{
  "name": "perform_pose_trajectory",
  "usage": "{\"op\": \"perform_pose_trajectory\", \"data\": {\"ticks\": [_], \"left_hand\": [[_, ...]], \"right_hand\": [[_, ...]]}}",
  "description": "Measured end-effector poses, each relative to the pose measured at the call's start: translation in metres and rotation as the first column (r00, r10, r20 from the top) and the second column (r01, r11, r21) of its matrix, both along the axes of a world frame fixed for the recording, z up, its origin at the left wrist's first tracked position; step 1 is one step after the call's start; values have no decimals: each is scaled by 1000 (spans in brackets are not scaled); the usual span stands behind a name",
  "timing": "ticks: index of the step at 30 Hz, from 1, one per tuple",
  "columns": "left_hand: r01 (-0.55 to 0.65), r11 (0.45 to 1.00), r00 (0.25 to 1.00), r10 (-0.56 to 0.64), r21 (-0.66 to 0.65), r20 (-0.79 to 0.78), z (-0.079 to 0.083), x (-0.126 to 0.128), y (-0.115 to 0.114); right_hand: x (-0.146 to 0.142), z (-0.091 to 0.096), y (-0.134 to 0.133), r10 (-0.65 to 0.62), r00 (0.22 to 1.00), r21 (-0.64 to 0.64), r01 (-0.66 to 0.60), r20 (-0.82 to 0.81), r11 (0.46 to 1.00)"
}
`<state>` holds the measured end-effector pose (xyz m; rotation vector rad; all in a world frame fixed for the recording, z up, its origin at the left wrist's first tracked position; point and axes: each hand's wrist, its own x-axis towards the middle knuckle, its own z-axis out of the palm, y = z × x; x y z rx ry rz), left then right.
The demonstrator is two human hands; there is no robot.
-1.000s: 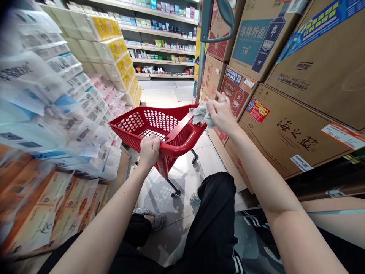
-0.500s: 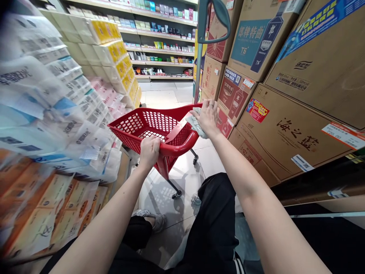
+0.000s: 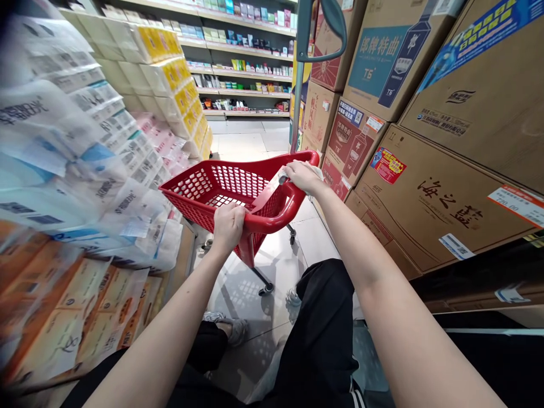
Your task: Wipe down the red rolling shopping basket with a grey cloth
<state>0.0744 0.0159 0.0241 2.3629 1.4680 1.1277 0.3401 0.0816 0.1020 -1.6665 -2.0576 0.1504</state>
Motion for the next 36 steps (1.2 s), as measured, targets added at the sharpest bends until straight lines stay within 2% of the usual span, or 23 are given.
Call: {"op": "perform_pose_trajectory", "data": {"ticks": [3,6,11,14,16,19,22,25,28,31,34,36], "left_hand": [[-20,1000,1000,20,8,-9,2,12,-7],[-56,998,998,56,0,1,4,23,-13],[-101,995,995,101,14,-11,6,28,-19],[-101,995,995,101,12,-19,4,25,-19],[-92,996,995,92,6,-22,4,22,-19],[-79,997,997,78,-13,-28,6,23,-19],[-77,997,996,75,-26,-48,9,29,-22],[-87,996,994,86,-14,-62,9,37,-26],[-47,999,994,49,18,-100,7,42,-30],[3,999,985,4,37,-174,4,46,-33],[-38,998,969,51,55,-240,5,53,-36],[-78,995,955,91,57,-282,7,57,-38]], "right_hand": [[8,6,14,-77,997,-2,77,-3,997],[10,8,12,-58,998,10,58,1,998],[1,1,-26,37,998,90,-32,-52,995],[-7,-5,-50,58,997,129,-51,-45,990],[-10,-9,-55,47,997,136,-37,-69,990],[-6,-11,-45,-17,991,135,36,-135,990],[7,-12,-20,-98,977,131,124,-190,984],[24,-12,6,-166,958,73,188,-235,979],[34,-12,19,-195,948,19,207,-252,978],[32,-9,15,-194,963,48,206,-188,977],[19,-4,-6,-159,986,80,163,-49,983],[9,-1,-24,-141,989,58,139,34,989]]}}
